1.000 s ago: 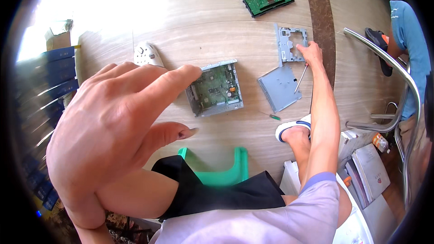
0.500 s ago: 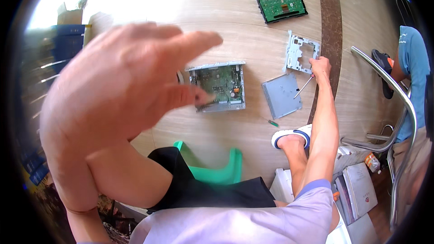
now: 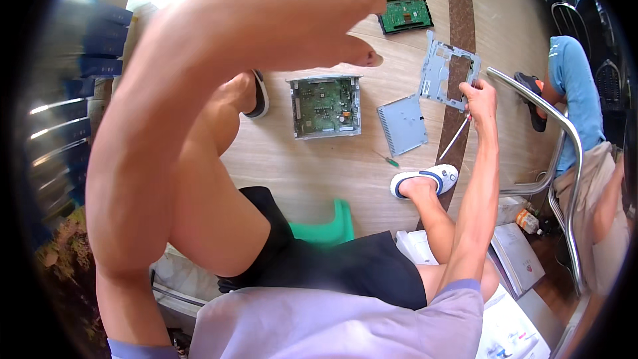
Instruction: The person disassembles an electronic casing by removing screws with a screwdriver and detaching metal brackets by hand, then fits a metal cover back onto the housing by hand.
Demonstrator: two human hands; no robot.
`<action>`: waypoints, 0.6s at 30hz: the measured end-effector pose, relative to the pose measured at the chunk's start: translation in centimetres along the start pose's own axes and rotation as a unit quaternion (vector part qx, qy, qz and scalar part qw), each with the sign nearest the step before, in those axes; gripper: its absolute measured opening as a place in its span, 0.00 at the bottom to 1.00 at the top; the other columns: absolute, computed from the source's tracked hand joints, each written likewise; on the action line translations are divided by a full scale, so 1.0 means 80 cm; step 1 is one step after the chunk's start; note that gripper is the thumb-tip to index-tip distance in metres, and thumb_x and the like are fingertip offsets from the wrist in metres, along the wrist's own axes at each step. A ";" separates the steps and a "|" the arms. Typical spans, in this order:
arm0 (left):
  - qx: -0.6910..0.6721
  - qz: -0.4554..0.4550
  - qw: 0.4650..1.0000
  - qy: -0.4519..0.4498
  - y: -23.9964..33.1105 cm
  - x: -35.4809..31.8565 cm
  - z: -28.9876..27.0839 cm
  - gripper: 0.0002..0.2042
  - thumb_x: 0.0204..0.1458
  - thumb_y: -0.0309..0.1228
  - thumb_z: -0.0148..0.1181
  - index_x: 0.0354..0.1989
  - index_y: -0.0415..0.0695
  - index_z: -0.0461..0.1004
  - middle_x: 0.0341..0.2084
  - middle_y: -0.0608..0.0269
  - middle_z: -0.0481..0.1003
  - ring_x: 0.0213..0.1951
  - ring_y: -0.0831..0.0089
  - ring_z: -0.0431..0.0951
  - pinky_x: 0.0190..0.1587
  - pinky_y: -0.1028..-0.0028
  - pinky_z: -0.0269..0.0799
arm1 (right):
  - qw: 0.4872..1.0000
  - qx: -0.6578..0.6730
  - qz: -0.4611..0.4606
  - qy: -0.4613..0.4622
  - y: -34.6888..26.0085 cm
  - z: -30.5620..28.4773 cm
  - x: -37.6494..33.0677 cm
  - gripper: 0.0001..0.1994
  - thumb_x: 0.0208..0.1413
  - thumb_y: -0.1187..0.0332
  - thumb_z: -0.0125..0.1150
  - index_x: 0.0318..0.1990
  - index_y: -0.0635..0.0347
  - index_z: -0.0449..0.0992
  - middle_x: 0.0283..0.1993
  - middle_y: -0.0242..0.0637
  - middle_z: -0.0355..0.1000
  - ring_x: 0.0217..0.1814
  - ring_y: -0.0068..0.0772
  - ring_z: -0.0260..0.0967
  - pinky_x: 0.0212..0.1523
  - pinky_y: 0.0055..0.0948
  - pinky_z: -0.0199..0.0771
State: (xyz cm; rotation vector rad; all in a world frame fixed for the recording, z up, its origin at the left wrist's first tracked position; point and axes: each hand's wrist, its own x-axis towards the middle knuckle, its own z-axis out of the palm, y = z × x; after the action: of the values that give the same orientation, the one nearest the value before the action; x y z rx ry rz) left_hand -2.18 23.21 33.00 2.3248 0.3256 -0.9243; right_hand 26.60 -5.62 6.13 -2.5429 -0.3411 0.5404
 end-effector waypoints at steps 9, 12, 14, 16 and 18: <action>-0.094 0.103 0.934 0.330 -0.049 0.082 0.145 0.43 0.60 0.61 0.61 0.65 0.28 0.69 0.49 0.30 0.79 0.52 0.44 0.83 0.54 0.53 0.79 | 0.980 0.118 -0.157 0.015 -0.113 -0.062 -0.173 0.15 0.54 0.63 0.75 0.41 0.65 0.80 0.27 0.27 0.71 0.17 0.14 0.61 0.17 0.19 0.60; -0.319 0.243 0.870 0.288 -0.024 0.061 0.170 0.42 0.62 0.56 0.63 0.70 0.28 0.62 0.58 0.29 0.74 0.59 0.46 0.79 0.59 0.54 0.78 | 0.971 0.157 -0.179 -0.002 -0.145 -0.079 -0.218 0.22 0.53 0.64 0.76 0.50 0.69 0.79 0.31 0.30 0.75 0.22 0.16 0.66 0.21 0.20 0.65; -0.387 0.259 0.840 0.279 -0.020 0.047 0.181 0.39 0.64 0.53 0.63 0.70 0.31 0.63 0.58 0.32 0.75 0.60 0.49 0.79 0.60 0.56 0.77 | 0.963 0.169 -0.209 0.010 -0.160 -0.082 -0.244 0.22 0.53 0.63 0.78 0.50 0.68 0.78 0.31 0.30 0.75 0.22 0.13 0.65 0.19 0.19 0.63; -0.402 0.237 0.829 0.308 -0.026 0.042 0.189 0.37 0.65 0.52 0.62 0.70 0.32 0.64 0.56 0.37 0.77 0.58 0.54 0.80 0.58 0.57 0.77 | 0.956 0.179 -0.232 -0.002 -0.169 -0.082 -0.264 0.22 0.53 0.64 0.79 0.49 0.67 0.78 0.31 0.30 0.75 0.21 0.13 0.64 0.18 0.19 0.62; -0.403 0.210 0.833 0.314 -0.038 0.046 0.196 0.35 0.65 0.51 0.62 0.68 0.33 0.65 0.54 0.41 0.79 0.56 0.58 0.80 0.55 0.59 0.78 | 0.957 0.183 -0.224 -0.015 -0.174 -0.078 -0.277 0.21 0.53 0.63 0.80 0.47 0.65 0.77 0.31 0.28 0.74 0.20 0.11 0.63 0.17 0.17 0.60</action>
State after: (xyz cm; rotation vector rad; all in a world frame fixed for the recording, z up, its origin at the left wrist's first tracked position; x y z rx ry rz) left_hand -9.26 15.89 20.19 1.6955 0.3525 0.2247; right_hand 7.75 -4.14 25.32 -2.0155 -0.7325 0.4177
